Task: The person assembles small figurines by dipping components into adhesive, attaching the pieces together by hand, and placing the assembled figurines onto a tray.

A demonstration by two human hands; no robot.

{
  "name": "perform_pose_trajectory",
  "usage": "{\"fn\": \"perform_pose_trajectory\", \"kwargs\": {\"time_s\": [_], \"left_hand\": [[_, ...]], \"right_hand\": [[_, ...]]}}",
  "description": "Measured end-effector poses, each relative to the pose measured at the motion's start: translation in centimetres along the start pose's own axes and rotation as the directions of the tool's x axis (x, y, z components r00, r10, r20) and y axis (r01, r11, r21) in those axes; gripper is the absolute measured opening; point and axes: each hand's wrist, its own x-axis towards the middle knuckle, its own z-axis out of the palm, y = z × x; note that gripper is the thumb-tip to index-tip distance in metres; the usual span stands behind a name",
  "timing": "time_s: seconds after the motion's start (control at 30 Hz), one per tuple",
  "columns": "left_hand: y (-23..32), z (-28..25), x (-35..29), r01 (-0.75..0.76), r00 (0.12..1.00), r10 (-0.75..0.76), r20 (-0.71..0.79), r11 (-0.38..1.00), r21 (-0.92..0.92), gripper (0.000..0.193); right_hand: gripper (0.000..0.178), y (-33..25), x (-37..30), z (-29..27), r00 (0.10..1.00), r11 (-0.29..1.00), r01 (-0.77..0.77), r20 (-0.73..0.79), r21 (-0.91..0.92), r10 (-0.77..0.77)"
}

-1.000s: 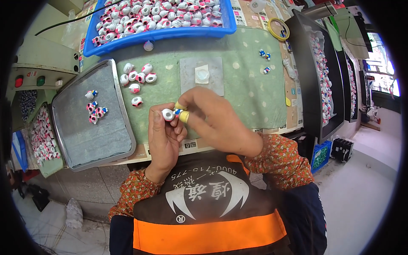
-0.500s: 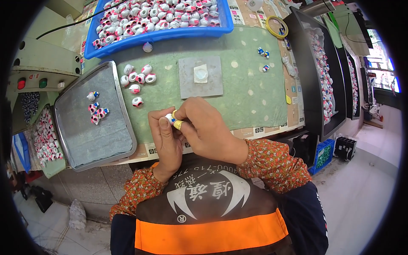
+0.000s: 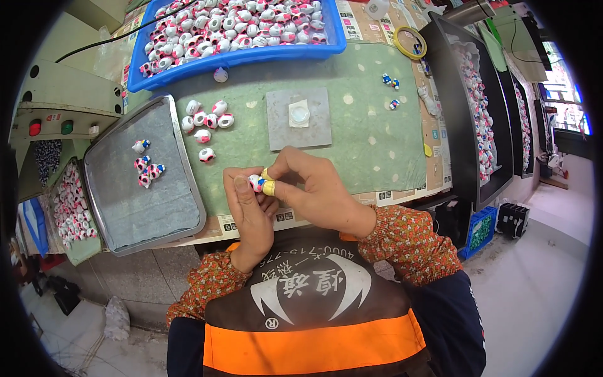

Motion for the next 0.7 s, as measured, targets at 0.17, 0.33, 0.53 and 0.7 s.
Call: {"fn": "perform_pose_trajectory", "kwargs": {"time_s": [0.17,0.33,0.53,0.7], "left_hand": [[-1.5,-0.1,0.0,-0.200,0.973,0.219,-0.069,0.956,0.213,0.040],[-1.4,0.0,0.1,-0.272,0.953,0.301,-0.028,0.895,0.354,0.042],[-2.0,-0.4,0.9,-0.351,0.919,0.394,-0.003,0.820,0.453,0.039],[1.0,-0.6,1.3,-0.084,0.995,0.094,-0.033,0.969,0.234,0.036]], "right_hand": [[0.009,1.5,-0.6,0.9,0.994,0.994,0.106,-0.035,-0.029,-0.107],[0.010,2.3,-0.7,1.5,0.971,0.970,0.209,-0.090,-0.128,-0.221],[0.016,3.0,-0.1,1.7,0.910,0.912,0.359,-0.144,-0.196,-0.389],[0.027,-0.1,0.4,-0.6,1.000,0.990,-0.003,-0.013,-0.140,0.001]]}}
